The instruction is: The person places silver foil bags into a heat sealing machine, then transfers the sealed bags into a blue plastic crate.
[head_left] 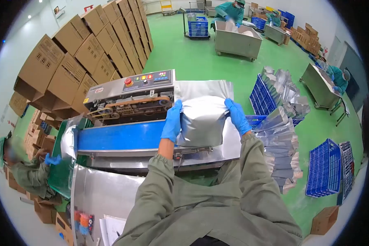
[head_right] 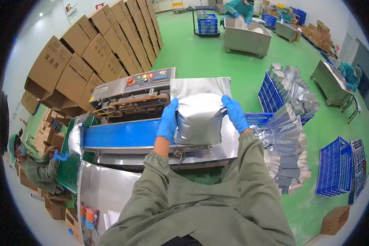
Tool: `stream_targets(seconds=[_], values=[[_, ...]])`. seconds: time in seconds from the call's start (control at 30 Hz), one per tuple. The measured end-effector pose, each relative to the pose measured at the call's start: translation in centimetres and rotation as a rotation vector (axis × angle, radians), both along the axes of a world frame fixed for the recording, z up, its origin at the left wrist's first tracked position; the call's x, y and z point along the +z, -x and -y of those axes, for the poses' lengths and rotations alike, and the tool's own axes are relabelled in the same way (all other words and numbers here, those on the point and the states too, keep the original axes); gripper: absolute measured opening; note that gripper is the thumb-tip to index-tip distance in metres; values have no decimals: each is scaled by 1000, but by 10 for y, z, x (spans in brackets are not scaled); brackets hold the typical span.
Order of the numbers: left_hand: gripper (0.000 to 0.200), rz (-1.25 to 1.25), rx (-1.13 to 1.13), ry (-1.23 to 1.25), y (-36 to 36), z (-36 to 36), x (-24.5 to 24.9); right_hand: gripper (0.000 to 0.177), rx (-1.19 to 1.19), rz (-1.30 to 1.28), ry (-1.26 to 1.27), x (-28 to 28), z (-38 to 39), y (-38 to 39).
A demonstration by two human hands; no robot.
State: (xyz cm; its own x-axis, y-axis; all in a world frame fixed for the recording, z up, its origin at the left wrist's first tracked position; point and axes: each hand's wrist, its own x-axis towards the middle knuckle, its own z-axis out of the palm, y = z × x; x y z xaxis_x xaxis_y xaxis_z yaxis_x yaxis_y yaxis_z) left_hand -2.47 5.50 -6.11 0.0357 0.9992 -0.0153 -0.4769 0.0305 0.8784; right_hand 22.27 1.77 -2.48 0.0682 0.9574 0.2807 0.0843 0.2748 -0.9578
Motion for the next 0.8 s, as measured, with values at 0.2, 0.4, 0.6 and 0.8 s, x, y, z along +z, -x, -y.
stream_targets(seconds=[0.2,0.4,0.6,0.8], values=[[29,67,-10,222,27,1,-54,40,78,35,378,-13,-2,17],[41,-233,107,331,75,-5,-52,41,105,79,358,-37,-28,56],[42,-554,333,471,115,28,-9,45,331,-34,319,-21,21,53],[55,-1757,148,-323,104,88,22,35,-639,747,192,-112,130,-132]])
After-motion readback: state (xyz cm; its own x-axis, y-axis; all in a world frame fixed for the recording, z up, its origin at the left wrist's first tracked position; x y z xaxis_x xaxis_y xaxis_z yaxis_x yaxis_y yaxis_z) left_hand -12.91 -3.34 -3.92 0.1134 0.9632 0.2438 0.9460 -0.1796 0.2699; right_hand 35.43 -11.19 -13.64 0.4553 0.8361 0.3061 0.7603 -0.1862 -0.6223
